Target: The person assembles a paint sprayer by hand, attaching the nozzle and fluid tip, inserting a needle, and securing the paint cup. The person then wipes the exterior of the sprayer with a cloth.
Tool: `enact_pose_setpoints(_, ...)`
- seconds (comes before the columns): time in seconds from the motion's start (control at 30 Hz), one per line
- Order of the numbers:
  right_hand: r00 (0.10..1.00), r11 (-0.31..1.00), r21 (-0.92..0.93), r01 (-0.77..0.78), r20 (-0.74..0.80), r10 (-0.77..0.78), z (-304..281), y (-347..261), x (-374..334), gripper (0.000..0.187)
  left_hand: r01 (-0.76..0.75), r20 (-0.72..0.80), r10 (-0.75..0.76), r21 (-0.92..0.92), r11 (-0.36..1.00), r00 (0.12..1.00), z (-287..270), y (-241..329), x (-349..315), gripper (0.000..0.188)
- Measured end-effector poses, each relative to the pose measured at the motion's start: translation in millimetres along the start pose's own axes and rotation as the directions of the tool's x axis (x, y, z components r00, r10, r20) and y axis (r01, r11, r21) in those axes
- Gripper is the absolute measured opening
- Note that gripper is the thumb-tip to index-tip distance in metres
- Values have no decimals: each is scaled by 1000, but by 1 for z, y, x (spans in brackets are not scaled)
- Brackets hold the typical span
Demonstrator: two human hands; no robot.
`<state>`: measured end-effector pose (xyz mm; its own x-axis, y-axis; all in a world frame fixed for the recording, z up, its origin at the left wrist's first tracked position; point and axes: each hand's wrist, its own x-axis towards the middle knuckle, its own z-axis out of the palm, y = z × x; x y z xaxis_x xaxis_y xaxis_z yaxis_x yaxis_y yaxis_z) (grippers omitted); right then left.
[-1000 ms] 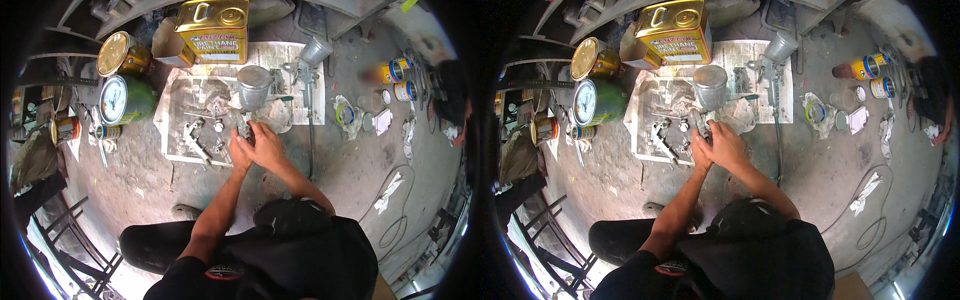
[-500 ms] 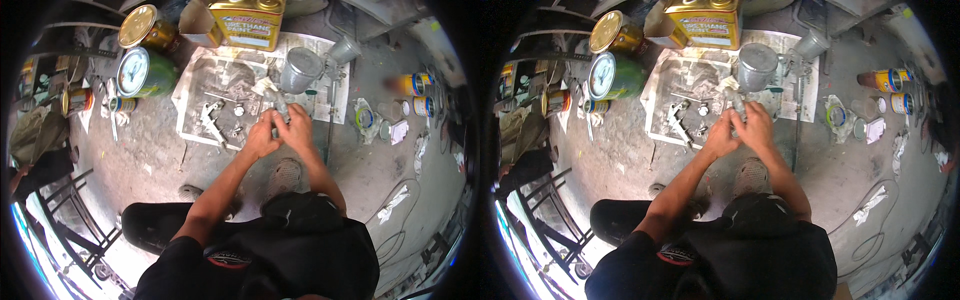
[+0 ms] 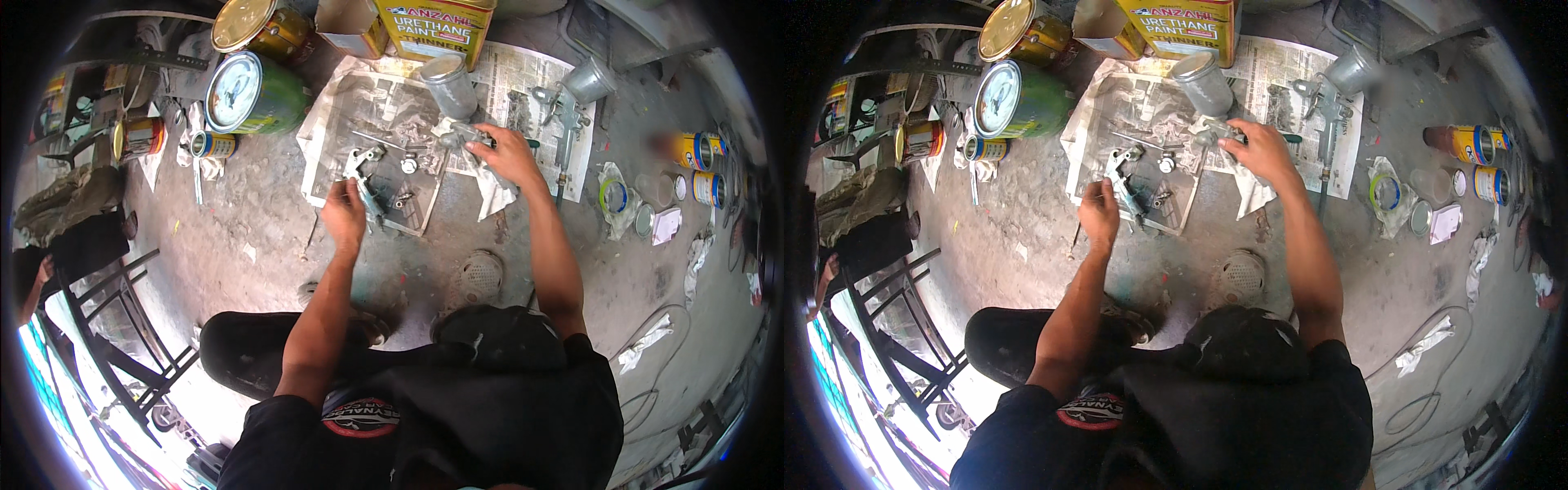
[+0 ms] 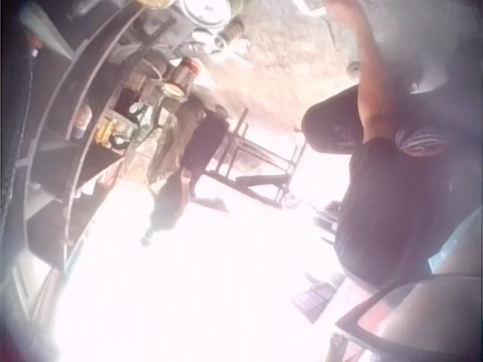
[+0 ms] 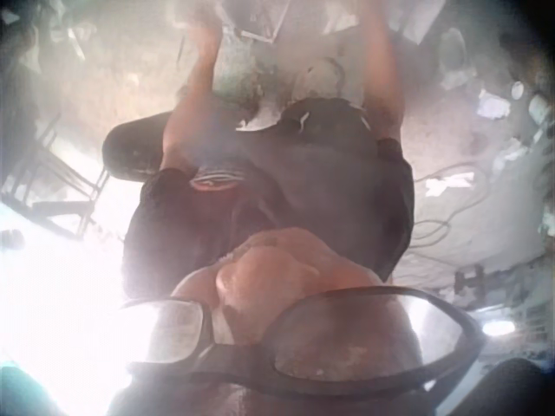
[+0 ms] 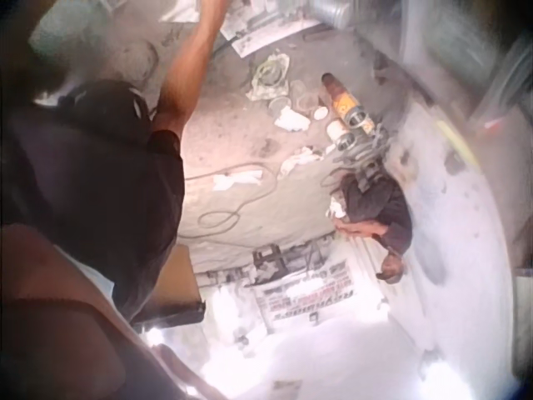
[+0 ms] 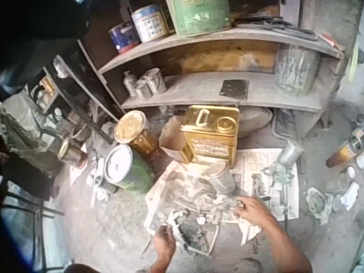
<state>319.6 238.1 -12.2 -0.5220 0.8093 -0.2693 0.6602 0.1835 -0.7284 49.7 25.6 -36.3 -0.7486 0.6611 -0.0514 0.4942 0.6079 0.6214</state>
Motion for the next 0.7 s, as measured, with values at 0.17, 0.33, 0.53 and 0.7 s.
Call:
enact_pose_setpoints(0.17,999,998,-59,21,-36,-23,11,-6,1,54,21,-64,-11,143,990,998,-6,-71,20,25)
enact_pose_setpoints(0.33,996,974,-224,-43,-80,26,-1,-30,-18,60,72,39,-75,71,995,996,-1,-47,21,29)
enact_pose_setpoints(0.53,986,959,-284,-26,-168,-23,6,-28,-25,61,119,53,-122,69,991,991,9,-54,14,34)
enact_pose_setpoints(0.7,994,994,-67,-80,-80,75,20,-24,-8,54,130,142,-133,32,991,981,19,-63,5,39)
